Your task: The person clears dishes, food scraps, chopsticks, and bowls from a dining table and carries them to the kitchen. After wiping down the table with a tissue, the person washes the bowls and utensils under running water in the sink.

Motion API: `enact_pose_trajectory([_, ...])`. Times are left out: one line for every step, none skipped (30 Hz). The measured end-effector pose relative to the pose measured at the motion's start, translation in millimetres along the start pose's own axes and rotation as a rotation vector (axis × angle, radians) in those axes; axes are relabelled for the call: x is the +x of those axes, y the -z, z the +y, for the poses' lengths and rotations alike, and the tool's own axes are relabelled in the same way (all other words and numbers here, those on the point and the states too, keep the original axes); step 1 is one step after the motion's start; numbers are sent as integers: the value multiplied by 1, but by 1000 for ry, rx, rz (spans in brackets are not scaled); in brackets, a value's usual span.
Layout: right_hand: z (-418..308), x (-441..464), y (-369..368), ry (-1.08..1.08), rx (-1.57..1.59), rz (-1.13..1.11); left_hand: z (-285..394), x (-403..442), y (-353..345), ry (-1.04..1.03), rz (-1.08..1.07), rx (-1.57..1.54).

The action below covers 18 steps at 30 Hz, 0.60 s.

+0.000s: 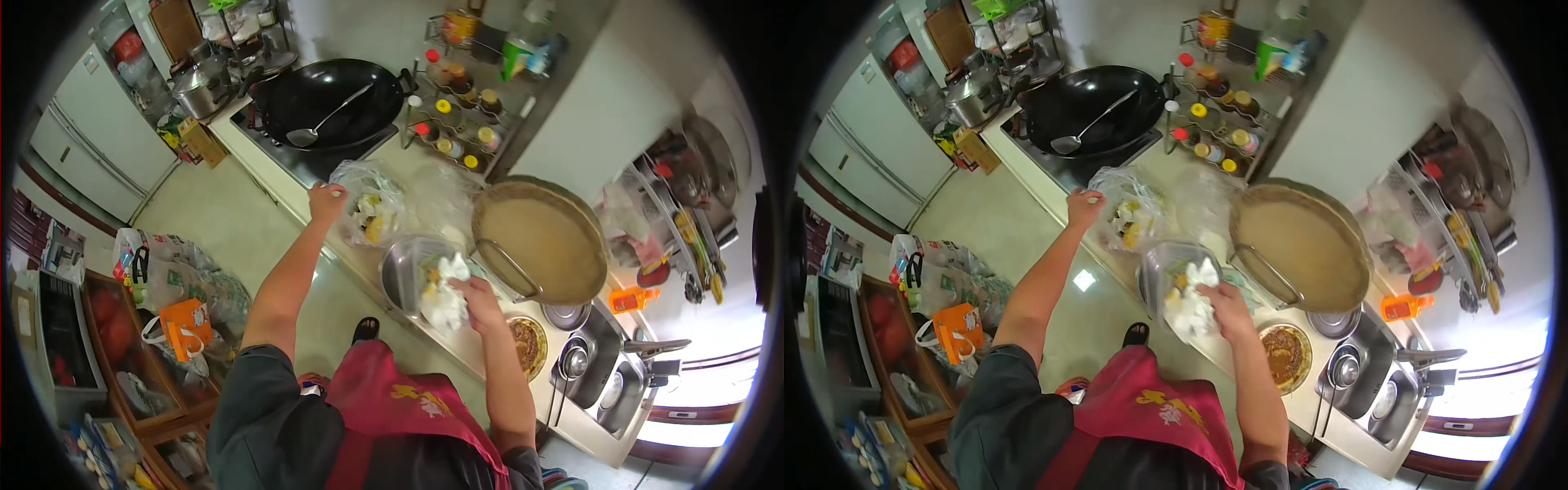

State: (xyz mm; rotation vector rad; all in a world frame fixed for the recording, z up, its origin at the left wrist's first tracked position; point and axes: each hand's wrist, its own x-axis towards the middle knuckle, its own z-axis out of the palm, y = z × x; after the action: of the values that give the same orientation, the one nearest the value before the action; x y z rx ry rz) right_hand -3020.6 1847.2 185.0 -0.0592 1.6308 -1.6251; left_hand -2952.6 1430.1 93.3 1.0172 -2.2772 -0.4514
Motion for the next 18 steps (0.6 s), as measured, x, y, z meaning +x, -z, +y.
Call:
enact_pose_trajectory([-8, 17, -30, -26, 15, -21, 4, 8, 0, -40, -30, 41])
enact_pose_trajectory([-17, 36, -59, -42, 33, -41, 6, 21, 0, -88, -54, 79])
enact_pose_trajectory([-23, 51, -80, -105, 24, -56, 5, 32, -2, -76, -160, 54])
enact_pose_trajectory([-36, 55, -105, -113, 96, -109, 1, 38, -5, -62, -273, 33])
enact_pose_trajectory([-30, 74, -115, -129, 91, -127, -4, 43, -7, -47, -388, 12])
enact_pose_trajectory([-22, 94, -123, -146, 85, -146, -13, 49, -12, -63, -411, -39])
enact_pose_trajectory([-22, 104, -134, -170, 91, -139, -23, 53, -16, -76, -432, -88])
enact_pose_trajectory([-21, 112, -143, -194, 97, -133, -33, 56, -20, -89, -453, -135])
enact_pose_trajectory([-22, 122, -151, -215, 106, -129, -37, 60, -15, -150, -468, -213])
enact_pose_trajectory([-21, 132, -158, -238, 118, -139, -38, 62, -3, -212, -483, -290])
enact_pose_trajectory([-20, 143, -162, -260, 129, -152, -39, 62, 8, -273, -495, -366])
enact_pose_trajectory([-14, 155, -164, -283, 138, -166, -44, 60, 11, -239, -498, -420])
enact_pose_trajectory([14, 186, -156, -325, 38, -98, -50, 60, 15, -203, -498, -474])
enact_pose_trajectory([10, 186, -159, -331, 53, -89, -54, 56, 19, -162, -491, -528])
enact_pose_trajectory([2, 187, -164, -332, 65, -82, -55, 54, 26, -112, -517, -533])
enact_pose_trajectory([-6, 191, -168, -328, 80, -73, -52, 55, 35, -68, -541, -538])
enact_pose_trajectory([-5, 197, -168, -296, 23, 1, -48, 54, 42, -25, -574, -543])
enact_pose_trajectory([4, 210, -165, -234, -32, 72, -43, 51, 45, -127, -520, -525])
